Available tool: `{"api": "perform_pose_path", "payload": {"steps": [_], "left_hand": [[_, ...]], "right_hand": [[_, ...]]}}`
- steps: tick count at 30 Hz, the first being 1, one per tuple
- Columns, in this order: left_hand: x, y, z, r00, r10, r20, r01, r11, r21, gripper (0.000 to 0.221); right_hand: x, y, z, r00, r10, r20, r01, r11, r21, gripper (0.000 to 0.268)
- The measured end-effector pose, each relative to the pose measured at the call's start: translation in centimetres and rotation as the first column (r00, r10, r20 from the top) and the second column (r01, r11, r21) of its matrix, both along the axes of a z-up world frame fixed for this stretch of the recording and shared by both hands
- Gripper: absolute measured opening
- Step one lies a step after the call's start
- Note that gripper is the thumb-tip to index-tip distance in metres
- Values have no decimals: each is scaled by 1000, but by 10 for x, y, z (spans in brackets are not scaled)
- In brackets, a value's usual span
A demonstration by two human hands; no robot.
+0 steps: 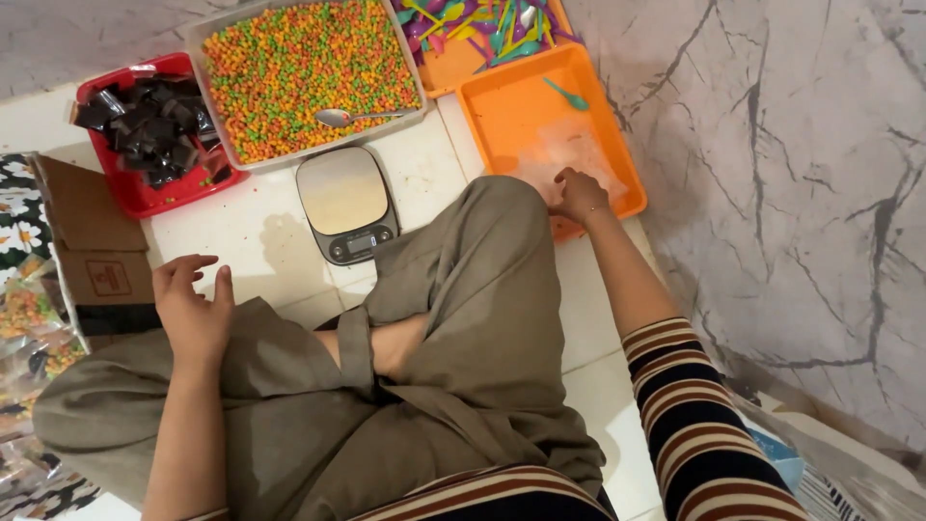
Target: Packaging small colorful candies into plastic bags, weighing them on a scale, and organizing them.
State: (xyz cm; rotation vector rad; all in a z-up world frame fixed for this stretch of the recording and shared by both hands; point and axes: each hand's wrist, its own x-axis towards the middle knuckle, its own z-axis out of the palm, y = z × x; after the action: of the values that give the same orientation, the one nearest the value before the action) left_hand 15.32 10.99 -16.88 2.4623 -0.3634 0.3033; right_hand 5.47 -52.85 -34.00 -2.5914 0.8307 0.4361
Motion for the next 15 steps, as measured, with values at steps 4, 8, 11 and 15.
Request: {"api": "perform_pose_path", "payload": {"steps": [4, 8, 11, 15], "left_hand": [[-3, -17, 24, 997, -60, -50, 58, 998, -34, 21], [-4, -37, 33, 988, -149, -28, 149, 989, -1, 21], [-4, -77, 50, 966, -253, -49, 251, 967, -40, 18], [-18, -161, 77, 855, -511, -89, 462, 827, -319, 22]], "right_hand": [[-19, 15, 49, 974, -27, 225, 3, 994, 105, 19], [-36, -3, 56, 856, -254, 450, 126, 947, 296, 11], [-41, 9, 105, 671, -349, 654, 136, 925, 354, 12], [-40, 67, 193, 417, -492, 764, 60, 854, 517, 16]]}}
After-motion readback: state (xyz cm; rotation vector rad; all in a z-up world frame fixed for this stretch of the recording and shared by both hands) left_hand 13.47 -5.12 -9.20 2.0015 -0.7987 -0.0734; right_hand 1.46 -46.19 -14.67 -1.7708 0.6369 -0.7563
